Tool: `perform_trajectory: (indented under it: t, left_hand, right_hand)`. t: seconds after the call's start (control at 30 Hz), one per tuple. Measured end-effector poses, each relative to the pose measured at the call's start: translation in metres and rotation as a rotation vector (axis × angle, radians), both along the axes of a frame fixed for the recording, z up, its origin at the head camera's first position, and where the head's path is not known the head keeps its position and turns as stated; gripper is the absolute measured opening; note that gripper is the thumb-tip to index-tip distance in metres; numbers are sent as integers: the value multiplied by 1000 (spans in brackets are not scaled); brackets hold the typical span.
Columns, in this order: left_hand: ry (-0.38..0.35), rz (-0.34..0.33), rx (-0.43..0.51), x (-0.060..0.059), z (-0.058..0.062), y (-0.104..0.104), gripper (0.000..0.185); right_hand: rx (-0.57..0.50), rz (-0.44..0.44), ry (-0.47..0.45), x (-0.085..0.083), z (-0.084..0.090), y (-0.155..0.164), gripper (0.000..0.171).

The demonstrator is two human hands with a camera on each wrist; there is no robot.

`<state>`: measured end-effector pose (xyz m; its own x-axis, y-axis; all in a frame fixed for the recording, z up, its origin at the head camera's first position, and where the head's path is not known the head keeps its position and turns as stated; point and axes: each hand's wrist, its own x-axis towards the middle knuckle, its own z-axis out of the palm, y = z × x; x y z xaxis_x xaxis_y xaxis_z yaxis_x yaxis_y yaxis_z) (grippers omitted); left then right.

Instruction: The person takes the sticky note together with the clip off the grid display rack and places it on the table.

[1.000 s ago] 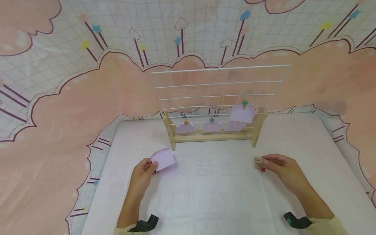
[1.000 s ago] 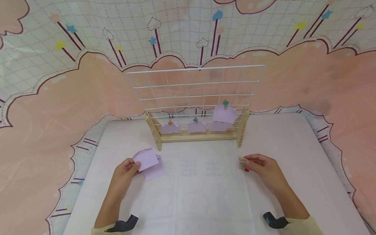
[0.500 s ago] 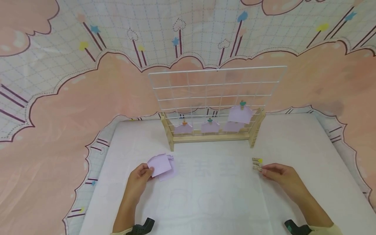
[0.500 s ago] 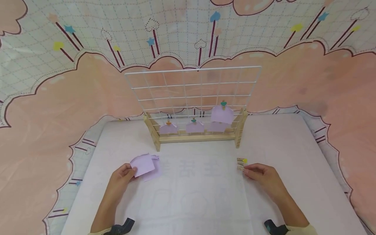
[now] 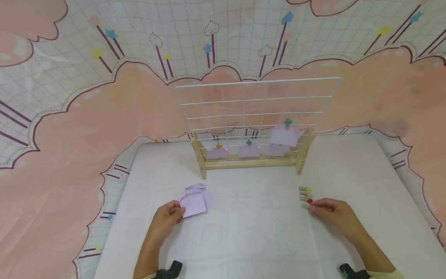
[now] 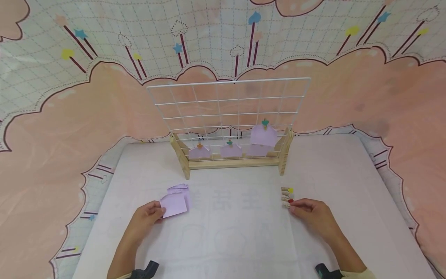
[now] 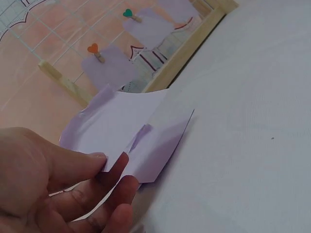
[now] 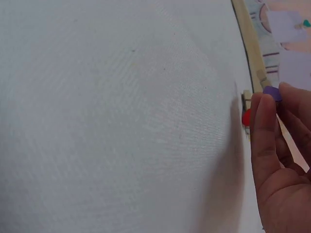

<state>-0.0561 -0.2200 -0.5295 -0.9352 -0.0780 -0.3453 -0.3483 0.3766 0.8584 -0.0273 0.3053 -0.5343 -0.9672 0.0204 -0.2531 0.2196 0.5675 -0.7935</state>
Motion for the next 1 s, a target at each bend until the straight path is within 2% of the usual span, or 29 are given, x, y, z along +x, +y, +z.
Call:
perform_trajectory:
  t: [0.23,0.5,0.8,1.0]
  left_hand:
    - [-8,-31,-27,1,-5,-2,20]
    - [-6,-54,-79,1,-3,-1,15]
    - [13,-82,-118,2,-2,2,16]
    - [17,-84,-185,0,-3,4,14]
  right_hand:
    - [44,3,20,1,-2,0,31]
    - [-52,-14,-3,0,-9,1,32]
    - [-24,-17,7,-2,-10,-2,32]
    - [21,-22,17,-3,-8,-4,30]
